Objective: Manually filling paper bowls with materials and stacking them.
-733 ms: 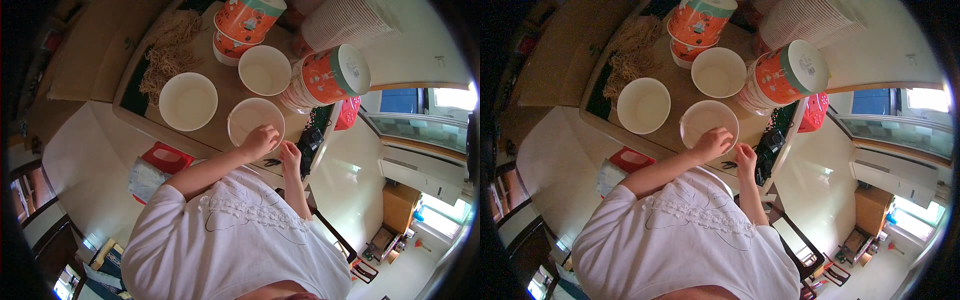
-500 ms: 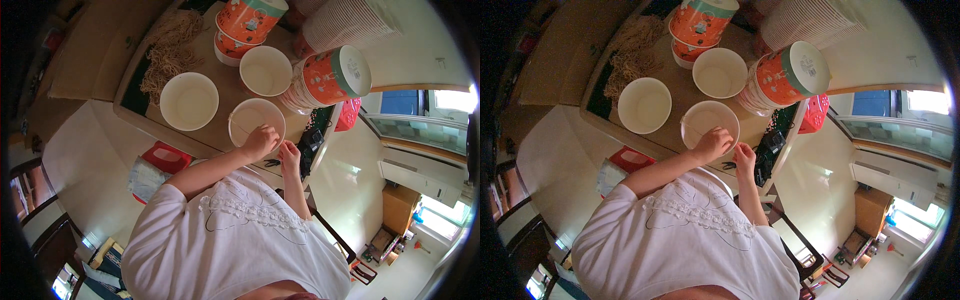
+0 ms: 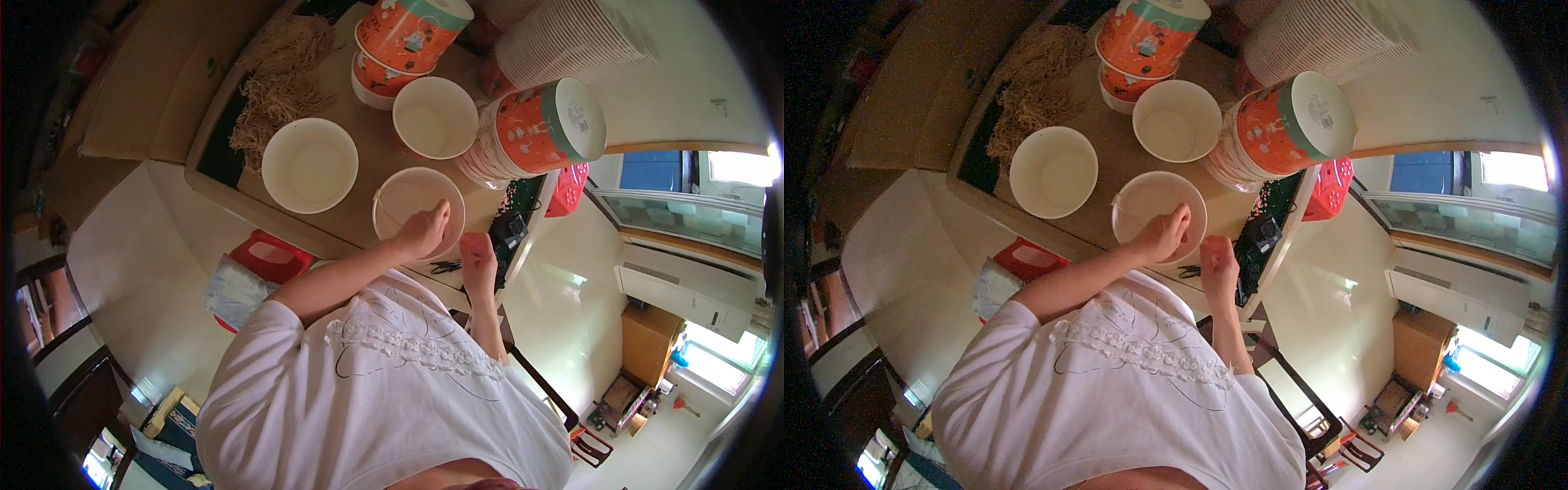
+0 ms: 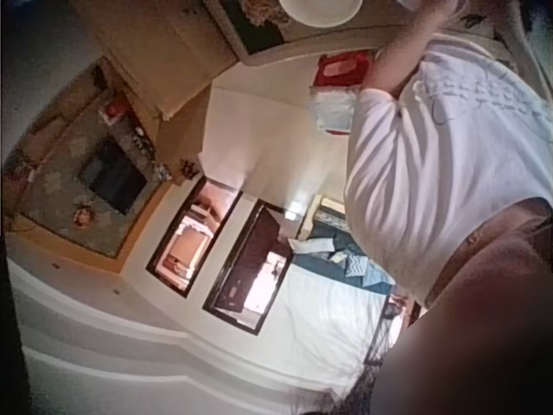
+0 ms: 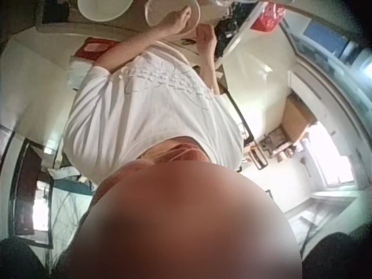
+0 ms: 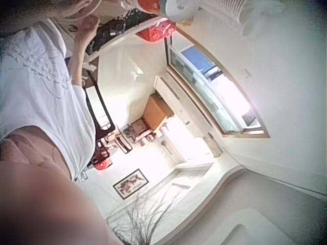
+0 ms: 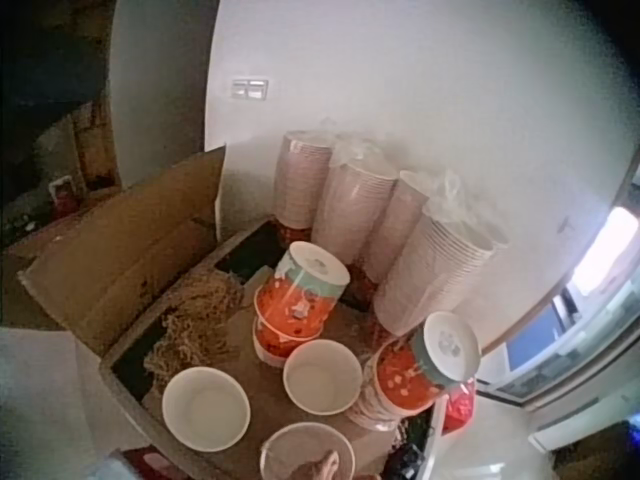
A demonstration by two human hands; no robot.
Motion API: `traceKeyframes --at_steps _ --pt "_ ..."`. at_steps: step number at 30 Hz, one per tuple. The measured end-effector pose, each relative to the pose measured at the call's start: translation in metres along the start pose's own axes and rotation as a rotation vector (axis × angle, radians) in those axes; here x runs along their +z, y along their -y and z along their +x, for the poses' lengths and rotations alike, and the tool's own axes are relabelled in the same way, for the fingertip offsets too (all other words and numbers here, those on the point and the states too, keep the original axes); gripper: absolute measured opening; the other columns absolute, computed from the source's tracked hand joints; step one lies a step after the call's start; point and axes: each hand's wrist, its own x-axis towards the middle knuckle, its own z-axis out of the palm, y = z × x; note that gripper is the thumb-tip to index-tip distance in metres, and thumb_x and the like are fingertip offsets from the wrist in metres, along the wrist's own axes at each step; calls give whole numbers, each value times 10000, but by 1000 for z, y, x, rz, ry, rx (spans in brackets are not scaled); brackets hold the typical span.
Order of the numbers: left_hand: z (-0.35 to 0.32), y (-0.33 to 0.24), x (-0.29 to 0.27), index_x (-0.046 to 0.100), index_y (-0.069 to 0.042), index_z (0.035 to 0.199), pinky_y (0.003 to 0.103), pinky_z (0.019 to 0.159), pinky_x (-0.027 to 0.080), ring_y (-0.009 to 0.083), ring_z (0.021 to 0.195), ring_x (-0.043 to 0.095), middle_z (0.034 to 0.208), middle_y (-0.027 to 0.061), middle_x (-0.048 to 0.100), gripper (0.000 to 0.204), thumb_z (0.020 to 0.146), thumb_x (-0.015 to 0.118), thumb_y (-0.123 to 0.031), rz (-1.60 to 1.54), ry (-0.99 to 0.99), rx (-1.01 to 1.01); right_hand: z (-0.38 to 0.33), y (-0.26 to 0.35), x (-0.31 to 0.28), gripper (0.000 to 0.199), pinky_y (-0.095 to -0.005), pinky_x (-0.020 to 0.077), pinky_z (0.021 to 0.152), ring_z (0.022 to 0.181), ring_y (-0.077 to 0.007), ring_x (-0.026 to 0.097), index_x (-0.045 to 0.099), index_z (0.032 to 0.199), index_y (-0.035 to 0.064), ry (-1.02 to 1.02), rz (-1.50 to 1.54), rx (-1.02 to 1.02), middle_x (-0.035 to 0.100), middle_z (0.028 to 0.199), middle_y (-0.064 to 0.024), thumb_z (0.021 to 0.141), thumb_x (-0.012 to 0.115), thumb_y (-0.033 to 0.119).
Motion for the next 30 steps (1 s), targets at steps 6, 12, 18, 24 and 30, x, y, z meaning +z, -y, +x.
traceKeyframes --at_steps 6,12,18,24,30 --pt "2 4 -5 405 -65 974 513 588 440 441 733 580 755 213 588 143 869 495 -102 -11 59 0 39 28 0 130 -365 468 738 826 -282 572 616 879 54 59 -241 -192 576 842 -108 752 648 49" --pt "1 5 -6 419 -68 967 492 586 451 435 724 586 755 210 594 177 847 533 -130 -23 25 -9 60 28 2 57 -386 465 696 770 -298 568 618 761 54 240 -443 -372 574 753 -104 740 646 98" --pt "-3 -2 -12 455 -65 954 460 585 464 388 668 609 733 173 613 218 841 584 -200 -107 -11 7 62 31 3 52 -386 468 687 744 -296 568 619 795 62 330 -401 -363 590 751 -102 743 623 67" --pt "-8 1 -36 608 -64 786 411 567 481 296 639 617 694 102 595 191 800 662 -247 19 220 300 62 29 3 63 -352 479 606 668 -269 586 614 832 48 316 -276 -252 616 719 -105 771 600 48" --pt "-11 -15 -34 605 -81 825 386 553 478 277 650 607 680 78 562 146 784 659 -210 202 -19 442 63 24 1 51 -318 496 608 676 -254 641 610 857 38 302 -205 -187 643 746 -114 818 580 53"
